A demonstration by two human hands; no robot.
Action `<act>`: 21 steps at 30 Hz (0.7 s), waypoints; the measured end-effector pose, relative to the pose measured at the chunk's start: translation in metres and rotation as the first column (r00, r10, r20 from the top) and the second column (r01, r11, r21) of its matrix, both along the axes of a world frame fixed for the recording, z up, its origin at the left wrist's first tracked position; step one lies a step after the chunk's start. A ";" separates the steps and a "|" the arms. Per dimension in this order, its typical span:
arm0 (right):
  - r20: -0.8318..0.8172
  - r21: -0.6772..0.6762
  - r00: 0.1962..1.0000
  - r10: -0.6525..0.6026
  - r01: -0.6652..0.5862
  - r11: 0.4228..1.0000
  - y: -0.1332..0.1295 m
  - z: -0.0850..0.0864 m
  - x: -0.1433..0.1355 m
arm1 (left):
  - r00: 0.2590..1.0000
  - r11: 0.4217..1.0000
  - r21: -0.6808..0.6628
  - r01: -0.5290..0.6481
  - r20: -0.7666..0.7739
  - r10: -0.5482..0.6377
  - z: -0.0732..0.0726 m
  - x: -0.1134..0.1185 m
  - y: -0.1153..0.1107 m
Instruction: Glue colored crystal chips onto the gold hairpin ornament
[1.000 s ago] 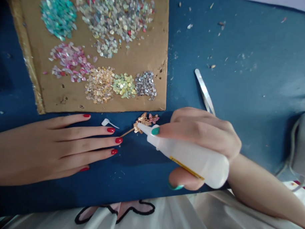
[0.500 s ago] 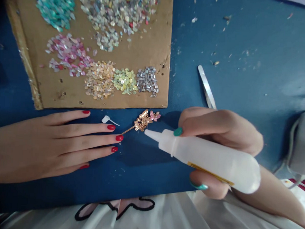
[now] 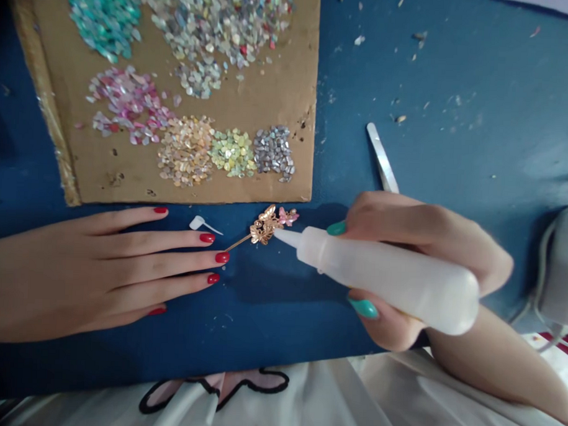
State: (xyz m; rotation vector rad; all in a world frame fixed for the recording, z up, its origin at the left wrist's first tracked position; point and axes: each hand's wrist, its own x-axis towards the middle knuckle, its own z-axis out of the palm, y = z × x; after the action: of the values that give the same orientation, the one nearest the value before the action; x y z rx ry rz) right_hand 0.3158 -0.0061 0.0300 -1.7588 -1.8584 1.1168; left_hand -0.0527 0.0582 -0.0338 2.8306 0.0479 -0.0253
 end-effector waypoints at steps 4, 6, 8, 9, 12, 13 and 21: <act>0.014 0.095 1.000 -0.022 0.020 0.995 -0.002 0.008 0.001 | 1.000 1.000 0.004 0.006 -0.007 -0.006 0.002 0.000 -0.001; -0.044 0.180 0.999 -0.031 0.038 0.983 -0.001 0.002 -0.003 | 1.000 1.000 0.005 0.004 -0.002 -0.004 0.002 0.001 -0.001; -0.116 0.306 0.993 -0.034 0.069 0.950 0.002 -0.006 -0.007 | 1.000 1.000 0.007 -0.001 0.006 0.001 0.002 0.001 0.000; -0.109 0.280 0.993 -0.033 0.063 0.958 0.003 -0.010 -0.008 | 1.000 1.000 0.006 -0.001 0.007 0.001 0.001 0.000 0.000; -0.123 0.243 0.992 0.008 0.023 0.970 0.007 -0.023 -0.003 | 1.000 1.000 -0.004 0.008 0.007 -0.008 0.001 -0.001 0.000; -0.208 0.369 0.977 0.052 0.029 0.929 0.007 -0.028 0.001 | 1.000 1.000 -0.008 0.011 0.008 -0.011 0.001 -0.001 -0.001; -0.194 0.347 0.981 0.024 0.046 0.937 0.000 -0.045 0.009 | 1.000 0.999 -0.031 -0.011 0.011 0.012 0.001 0.003 -0.001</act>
State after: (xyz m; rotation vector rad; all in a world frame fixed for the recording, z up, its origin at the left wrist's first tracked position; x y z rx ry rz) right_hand 0.3252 -0.0060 -0.0152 -1.4050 -1.7929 0.8538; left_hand -0.0494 0.0567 -0.0327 2.7989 0.0610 -0.0080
